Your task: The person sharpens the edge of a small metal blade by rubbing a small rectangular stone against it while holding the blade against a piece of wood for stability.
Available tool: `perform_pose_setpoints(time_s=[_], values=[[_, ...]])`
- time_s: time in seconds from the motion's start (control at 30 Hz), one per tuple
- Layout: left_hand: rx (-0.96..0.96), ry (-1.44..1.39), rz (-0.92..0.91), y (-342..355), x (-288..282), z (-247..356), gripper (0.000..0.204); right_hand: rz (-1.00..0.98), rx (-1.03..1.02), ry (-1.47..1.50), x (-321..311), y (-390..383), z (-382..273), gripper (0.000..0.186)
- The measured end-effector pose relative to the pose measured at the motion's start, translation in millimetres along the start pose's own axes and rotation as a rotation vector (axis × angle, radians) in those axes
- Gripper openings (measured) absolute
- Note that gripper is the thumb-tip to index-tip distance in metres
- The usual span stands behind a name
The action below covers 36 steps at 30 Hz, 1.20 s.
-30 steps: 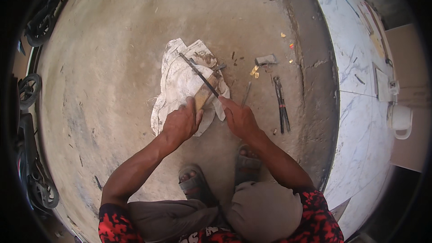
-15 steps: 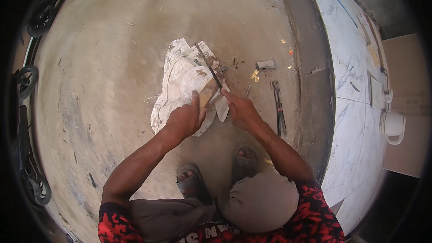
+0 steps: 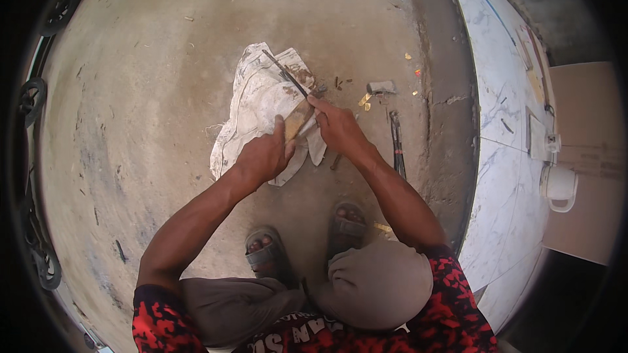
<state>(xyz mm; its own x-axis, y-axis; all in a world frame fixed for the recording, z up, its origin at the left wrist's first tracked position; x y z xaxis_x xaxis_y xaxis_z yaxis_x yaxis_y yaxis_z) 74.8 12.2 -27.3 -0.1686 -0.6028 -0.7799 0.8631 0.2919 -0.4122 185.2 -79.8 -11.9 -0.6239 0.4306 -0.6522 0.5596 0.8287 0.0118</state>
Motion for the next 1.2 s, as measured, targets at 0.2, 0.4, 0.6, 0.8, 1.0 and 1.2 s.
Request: perform_pose_setpoints(time_s=[0.2, 0.4, 0.6, 0.8, 1.0, 1.2], values=[[-0.054, 0.02, -0.055, -5.5, 2.2, -6.4, 0.064, -0.063, 0.019, -0.038, 7.2, -13.4, -24.5, 0.034], [0.012, 0.026, 0.008, 0.4, 0.1, -3.5, 0.062, 0.066, -0.185, -0.174, 5.7, -19.6, -10.3, 0.033], [0.006, -0.014, -0.024, 2.4, -5.6, -3.6, 0.061, -0.03, 0.054, -0.093, 2.5, 9.4, 1.3, 0.039], [0.033, 0.039, -0.009, 2.2, -10.7, -7.8, 0.06, -0.165, -0.018, -0.141, 13.6, -19.1, -13.2, 0.042], [0.023, 0.078, 0.009, -2.4, -10.0, -6.3, 0.059, -0.029, -0.167, -0.161, 7.8, -20.0, -36.1, 0.038], [0.048, 0.099, 0.002, 6.0, -15.7, 2.9, 0.059, -0.032, -0.07, -0.105, -3.2, 21.2, -11.0, 0.039]])
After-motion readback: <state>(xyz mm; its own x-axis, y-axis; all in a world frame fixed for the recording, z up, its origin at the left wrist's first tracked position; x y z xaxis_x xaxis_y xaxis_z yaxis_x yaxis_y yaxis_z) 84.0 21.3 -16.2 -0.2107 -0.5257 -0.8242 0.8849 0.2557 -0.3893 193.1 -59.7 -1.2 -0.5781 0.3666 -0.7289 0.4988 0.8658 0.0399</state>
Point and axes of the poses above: each hand's wrist, its own y-axis towards the middle knuckle, its own x-axis out of the palm, z = x × y, the point moved 10 cm from there along y, towards the middle knuckle, and after that the axes turned 8 degrees about -x, right-handed, at the moved point
